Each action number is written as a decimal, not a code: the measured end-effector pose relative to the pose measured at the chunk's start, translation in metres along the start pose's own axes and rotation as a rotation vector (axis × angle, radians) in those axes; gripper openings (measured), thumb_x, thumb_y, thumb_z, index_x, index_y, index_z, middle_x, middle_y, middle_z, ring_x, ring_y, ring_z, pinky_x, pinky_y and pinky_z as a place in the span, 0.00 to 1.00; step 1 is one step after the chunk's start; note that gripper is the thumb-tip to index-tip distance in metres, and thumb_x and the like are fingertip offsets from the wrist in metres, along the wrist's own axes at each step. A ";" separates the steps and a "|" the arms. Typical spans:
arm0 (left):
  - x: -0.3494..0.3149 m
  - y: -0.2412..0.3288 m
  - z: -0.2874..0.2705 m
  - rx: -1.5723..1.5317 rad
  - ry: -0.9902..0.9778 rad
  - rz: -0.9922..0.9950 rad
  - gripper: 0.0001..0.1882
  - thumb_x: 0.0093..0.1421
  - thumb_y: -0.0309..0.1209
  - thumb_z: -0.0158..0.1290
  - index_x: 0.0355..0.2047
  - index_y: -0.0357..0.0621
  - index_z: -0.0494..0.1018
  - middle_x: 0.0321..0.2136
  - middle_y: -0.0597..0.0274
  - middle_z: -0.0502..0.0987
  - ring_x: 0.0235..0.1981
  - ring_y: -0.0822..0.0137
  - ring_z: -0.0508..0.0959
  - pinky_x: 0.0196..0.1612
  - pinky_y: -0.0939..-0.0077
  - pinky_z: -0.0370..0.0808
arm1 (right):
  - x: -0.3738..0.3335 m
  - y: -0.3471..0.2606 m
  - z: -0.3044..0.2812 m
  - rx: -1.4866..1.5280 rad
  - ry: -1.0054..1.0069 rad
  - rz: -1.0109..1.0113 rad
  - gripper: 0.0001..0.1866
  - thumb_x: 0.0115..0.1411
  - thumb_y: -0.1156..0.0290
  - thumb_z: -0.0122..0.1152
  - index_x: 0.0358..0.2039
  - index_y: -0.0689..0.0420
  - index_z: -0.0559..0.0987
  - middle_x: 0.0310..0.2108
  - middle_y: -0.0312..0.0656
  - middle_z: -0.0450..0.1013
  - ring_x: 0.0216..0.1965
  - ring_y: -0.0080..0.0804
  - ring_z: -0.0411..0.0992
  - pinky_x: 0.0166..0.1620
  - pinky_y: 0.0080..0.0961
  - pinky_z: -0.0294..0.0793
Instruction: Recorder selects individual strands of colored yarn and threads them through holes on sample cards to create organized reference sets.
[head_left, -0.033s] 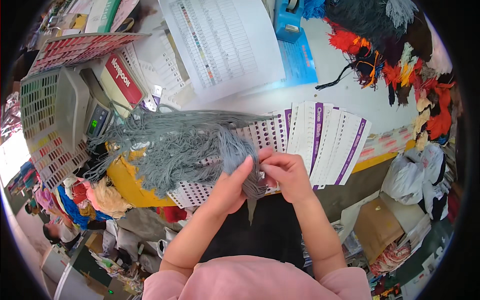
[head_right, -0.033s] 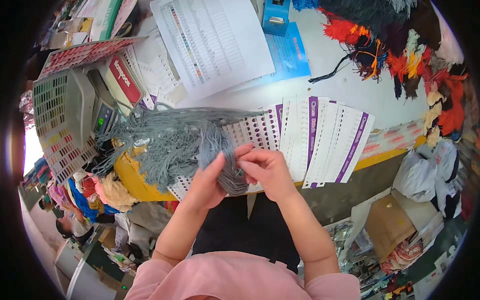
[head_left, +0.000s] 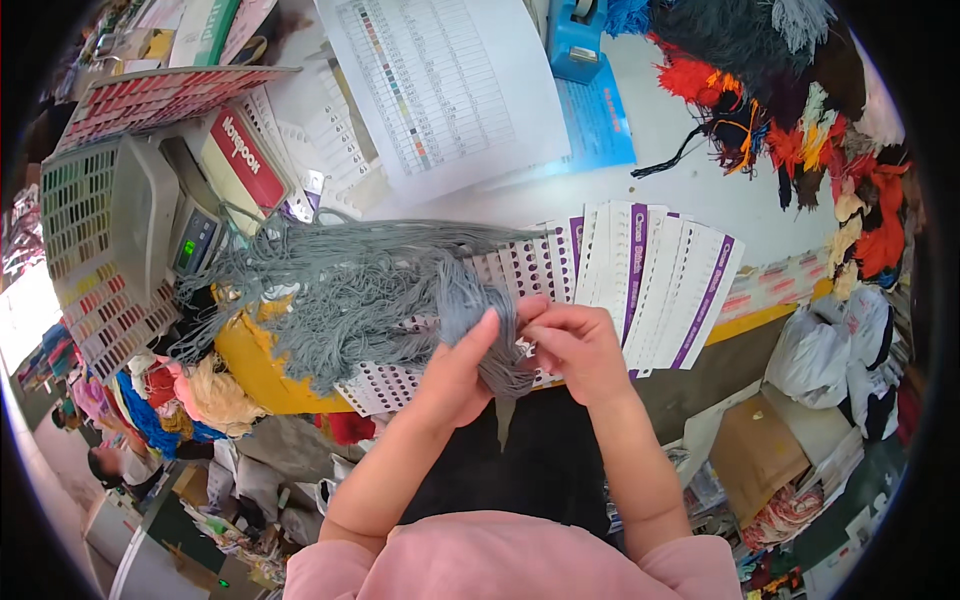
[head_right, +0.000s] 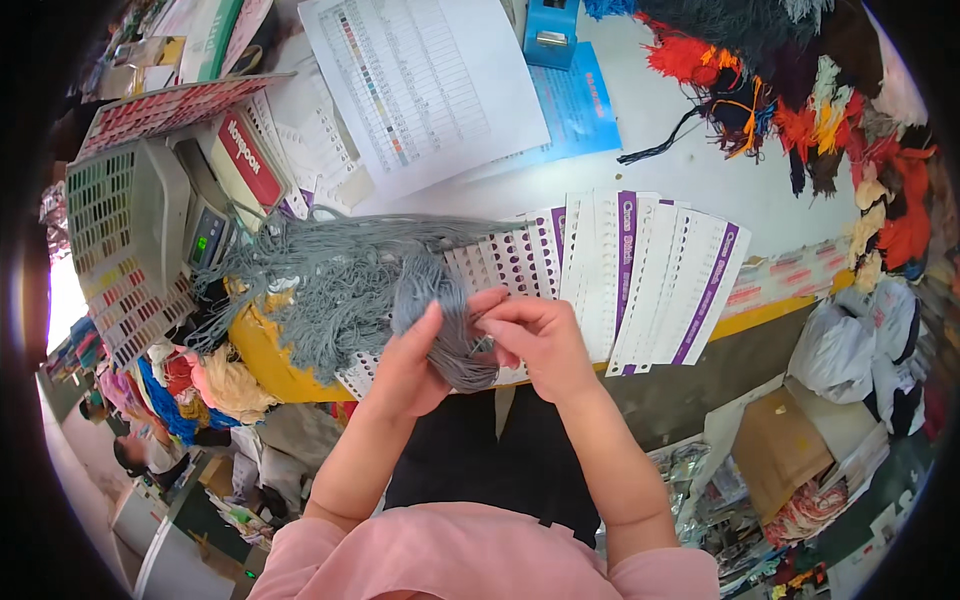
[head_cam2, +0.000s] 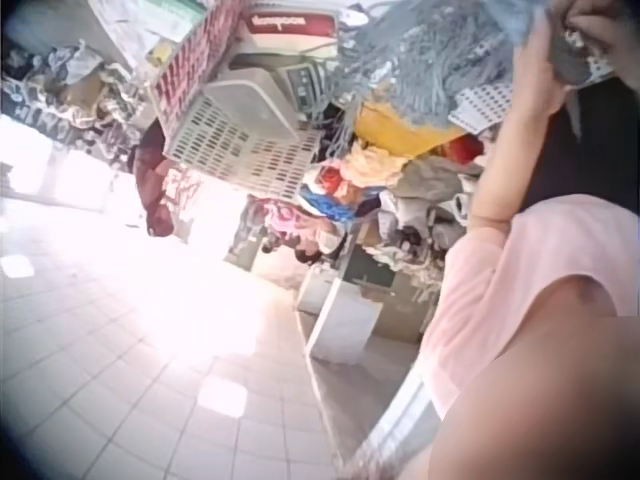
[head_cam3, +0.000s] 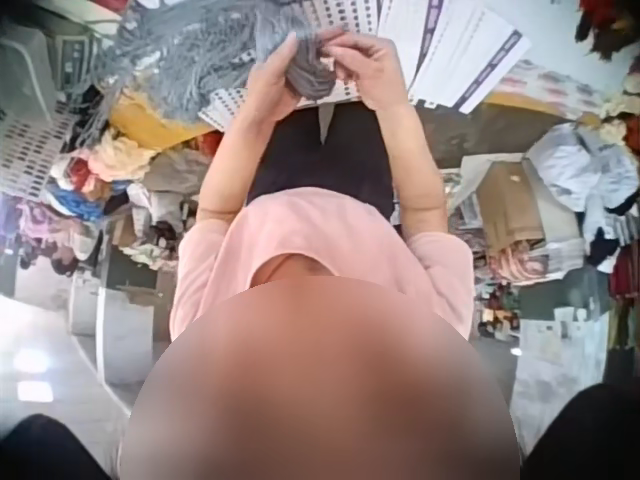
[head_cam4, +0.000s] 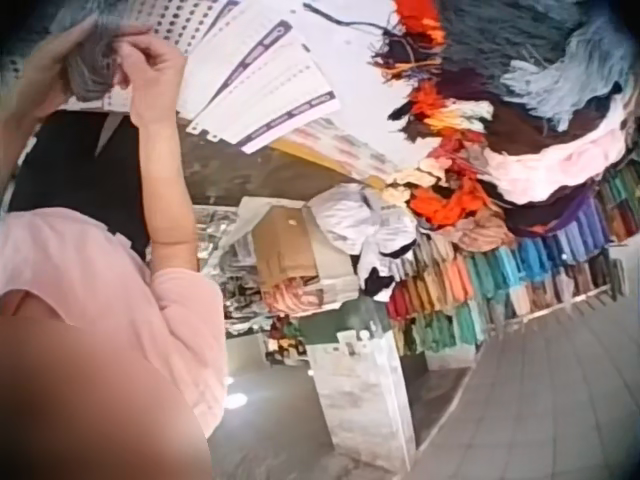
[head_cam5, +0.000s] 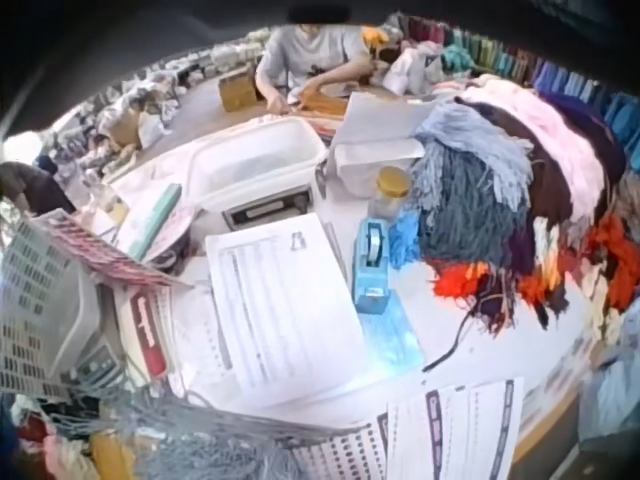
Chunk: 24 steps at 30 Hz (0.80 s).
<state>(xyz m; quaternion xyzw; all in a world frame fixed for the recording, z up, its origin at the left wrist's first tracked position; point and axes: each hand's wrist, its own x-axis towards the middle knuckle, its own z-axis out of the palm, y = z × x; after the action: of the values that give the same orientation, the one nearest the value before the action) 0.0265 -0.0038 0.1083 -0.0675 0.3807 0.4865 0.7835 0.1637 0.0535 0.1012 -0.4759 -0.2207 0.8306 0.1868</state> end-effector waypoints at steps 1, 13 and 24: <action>0.001 -0.001 0.000 0.004 0.003 -0.005 0.22 0.58 0.41 0.34 0.47 0.37 0.59 0.47 0.58 0.61 0.49 0.67 0.61 0.42 0.72 0.65 | -0.001 -0.001 -0.004 0.006 0.002 0.001 0.04 0.48 0.79 0.49 0.22 0.64 0.73 0.20 0.36 0.68 0.14 0.17 0.61 0.18 0.11 0.59; 0.019 -0.029 0.013 -0.020 0.031 0.000 0.27 0.58 0.46 0.31 0.45 0.34 0.60 0.48 0.53 0.59 0.47 0.64 0.63 0.43 0.69 0.64 | -0.004 -0.006 -0.023 0.016 -0.032 0.079 0.05 0.46 0.79 0.51 0.26 0.64 0.74 0.17 0.34 0.67 0.13 0.14 0.59 0.16 0.11 0.58; 0.027 -0.041 0.029 -0.042 0.274 0.077 0.15 0.52 0.25 0.45 0.40 0.30 0.63 0.38 0.54 0.68 0.35 0.67 0.71 0.35 0.75 0.71 | -0.008 -0.011 -0.040 0.156 -0.042 0.003 0.04 0.45 0.81 0.50 0.22 0.63 0.74 0.24 0.36 0.68 0.18 0.14 0.60 0.19 0.10 0.58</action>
<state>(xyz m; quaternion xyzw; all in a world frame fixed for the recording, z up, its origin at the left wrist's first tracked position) 0.0816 0.0076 0.1000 -0.1351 0.4763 0.5101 0.7034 0.2034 0.0657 0.0948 -0.4427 -0.1583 0.8554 0.2175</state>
